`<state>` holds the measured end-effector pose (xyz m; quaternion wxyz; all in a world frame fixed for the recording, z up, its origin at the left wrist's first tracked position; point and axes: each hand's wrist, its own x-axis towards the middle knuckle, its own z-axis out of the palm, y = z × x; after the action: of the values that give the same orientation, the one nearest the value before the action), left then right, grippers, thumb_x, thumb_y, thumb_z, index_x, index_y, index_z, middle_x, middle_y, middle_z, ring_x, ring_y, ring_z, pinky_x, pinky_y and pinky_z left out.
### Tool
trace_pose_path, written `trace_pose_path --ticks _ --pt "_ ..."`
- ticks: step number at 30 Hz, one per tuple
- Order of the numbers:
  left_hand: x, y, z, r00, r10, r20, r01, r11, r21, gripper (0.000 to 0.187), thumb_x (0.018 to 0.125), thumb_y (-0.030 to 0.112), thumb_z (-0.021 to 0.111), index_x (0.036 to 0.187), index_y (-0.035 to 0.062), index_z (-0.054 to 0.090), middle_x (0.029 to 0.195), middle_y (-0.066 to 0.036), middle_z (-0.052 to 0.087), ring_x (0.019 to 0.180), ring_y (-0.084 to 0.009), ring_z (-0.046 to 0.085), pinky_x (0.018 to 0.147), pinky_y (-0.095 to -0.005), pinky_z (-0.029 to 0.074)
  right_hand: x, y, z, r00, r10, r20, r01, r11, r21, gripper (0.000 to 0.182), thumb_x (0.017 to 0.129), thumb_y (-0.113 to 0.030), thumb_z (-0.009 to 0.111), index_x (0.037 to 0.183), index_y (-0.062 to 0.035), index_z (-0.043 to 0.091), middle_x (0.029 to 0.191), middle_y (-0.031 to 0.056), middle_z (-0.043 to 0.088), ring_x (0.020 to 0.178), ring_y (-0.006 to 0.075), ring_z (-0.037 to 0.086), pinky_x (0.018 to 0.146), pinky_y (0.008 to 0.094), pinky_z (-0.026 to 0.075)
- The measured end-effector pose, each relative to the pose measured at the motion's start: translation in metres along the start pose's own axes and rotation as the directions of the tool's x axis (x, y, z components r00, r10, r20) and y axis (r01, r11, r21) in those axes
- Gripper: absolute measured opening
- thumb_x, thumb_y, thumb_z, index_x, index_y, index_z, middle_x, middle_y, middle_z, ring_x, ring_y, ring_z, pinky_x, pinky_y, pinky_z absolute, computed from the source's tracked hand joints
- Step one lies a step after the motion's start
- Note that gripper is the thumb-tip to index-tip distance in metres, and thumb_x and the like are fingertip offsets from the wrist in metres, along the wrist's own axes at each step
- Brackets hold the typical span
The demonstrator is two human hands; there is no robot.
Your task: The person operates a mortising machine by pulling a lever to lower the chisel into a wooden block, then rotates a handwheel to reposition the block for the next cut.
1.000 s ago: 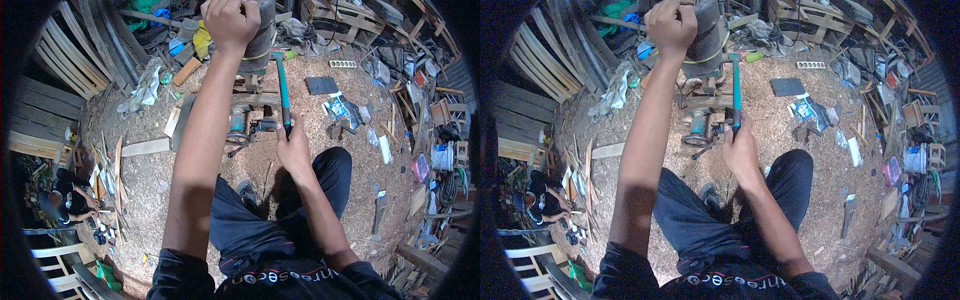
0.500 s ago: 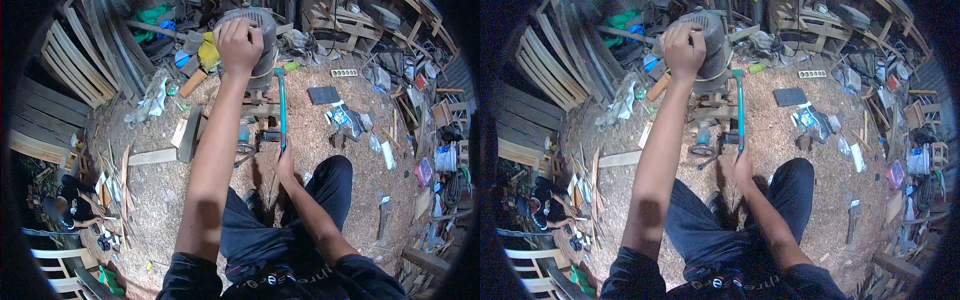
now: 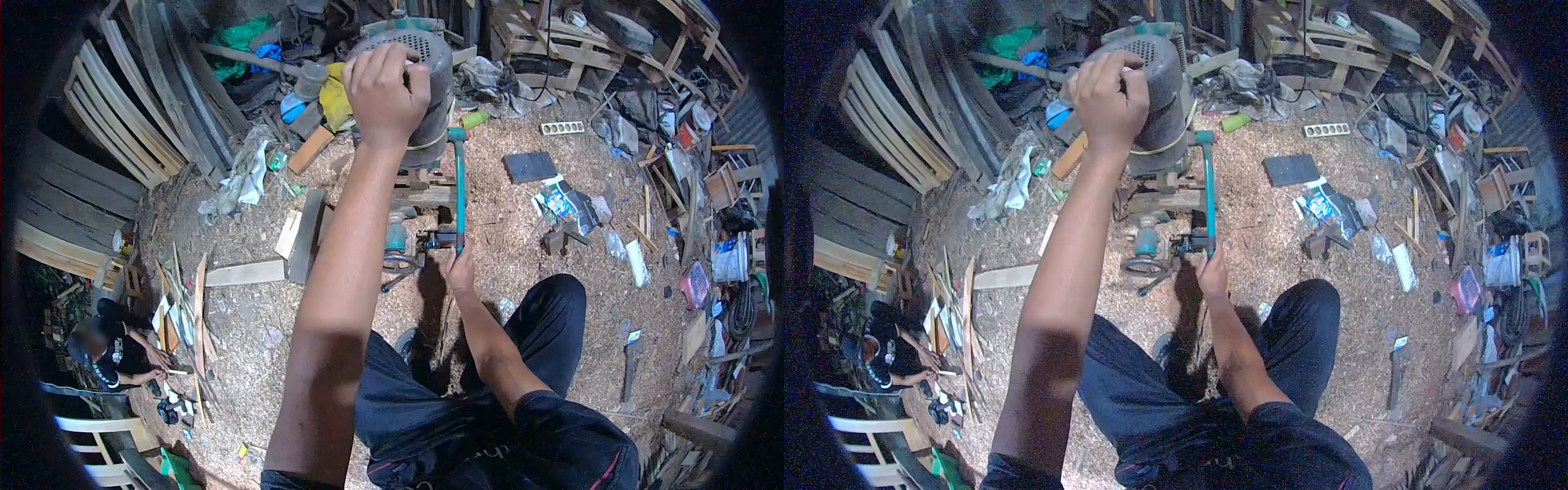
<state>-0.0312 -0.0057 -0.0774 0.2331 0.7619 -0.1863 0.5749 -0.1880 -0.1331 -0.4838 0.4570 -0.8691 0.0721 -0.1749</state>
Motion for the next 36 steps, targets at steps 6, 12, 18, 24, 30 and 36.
trace_pose_path --ticks 6,12,18,24,30,36 --pt "0.010 -0.002 -0.002 1.000 0.015 -0.010 -0.015 1.000 -0.014 0.010 0.082 0.018 0.057 0.082 0.0101 0.064 0.084 -0.006 0.067 0.085 -0.0280 0.060 0.086 -0.0413 0.041 -0.016 -0.058 -0.052 0.993 0.037 0.111 -0.042 0.998 0.043 0.050 0.098 -0.012 0.051 0.144 -0.0033 0.033 0.106 0.0333 0.061 0.096 0.0524 0.060 0.079 0.0579 0.048" --pt "0.026 0.000 -0.011 1.000 0.004 0.031 0.000 0.994 -0.107 0.016 0.089 0.021 0.057 0.088 0.0088 0.067 0.093 -0.008 0.069 0.095 -0.0313 0.060 0.092 -0.0436 0.041 0.002 -0.160 -0.150 0.952 -0.177 0.248 0.105 0.955 0.276 0.042 0.097 -0.012 0.056 0.136 -0.0012 0.046 0.148 0.0325 0.036 0.144 0.0420 0.030 0.118 0.0430 0.026" --pt "0.033 -0.002 -0.041 0.985 0.119 0.125 -0.101 0.986 -0.136 0.026 0.094 0.030 0.059 0.109 0.0096 0.069 0.113 -0.011 0.067 0.113 -0.0334 0.059 0.110 -0.0492 0.033 0.090 -0.306 -0.256 0.905 -0.163 0.394 -0.060 0.866 0.496 0.056 0.104 -0.053 0.036 0.102 -0.0046 0.064 0.128 0.0218 0.055 0.125 0.0328 0.048 0.111 0.0418 0.033" --pt "0.057 -0.012 -0.046 0.970 0.106 0.220 -0.068 0.982 -0.176 0.031 0.089 0.032 0.067 0.111 0.0100 0.068 0.121 -0.011 0.064 0.120 -0.0330 0.055 0.110 -0.0493 0.034 0.193 -0.373 -0.235 0.850 -0.469 -0.239 0.524 0.709 0.471 0.047 0.108 -0.043 0.038 0.114 0.0002 0.053 0.107 0.0230 0.064 0.098 0.0335 0.063 0.088 0.0442 0.047" --pt "0.065 -0.012 -0.044 0.994 0.022 0.105 0.004 0.970 -0.242 0.039 0.083 0.030 0.075 0.112 0.0059 0.065 0.125 -0.017 0.059 0.123 -0.0364 0.052 0.107 -0.0459 0.038 0.287 -0.383 -0.212 0.777 -0.542 -0.321 0.617 0.757 0.217 0.043 0.105 -0.029 0.047 0.138 -0.0028 0.038 0.110 0.0309 0.065 0.106 0.0508 0.060 0.086 0.0505 0.048" --pt "0.067 -0.023 -0.038 0.993 -0.045 0.112 0.078 0.948 -0.307 0.052 0.080 0.041 0.077 0.115 0.0048 0.061 0.127 -0.018 0.056 0.125 -0.0359 0.050 0.108 -0.0454 0.036 0.357 -0.347 -0.183 0.908 -0.406 -0.103 0.406 0.914 -0.023 0.034 0.102 -0.032 0.051 0.116 -0.0038 0.063 0.097 0.0309 0.067 0.100 0.0505 0.061 0.084 0.0544 0.049"
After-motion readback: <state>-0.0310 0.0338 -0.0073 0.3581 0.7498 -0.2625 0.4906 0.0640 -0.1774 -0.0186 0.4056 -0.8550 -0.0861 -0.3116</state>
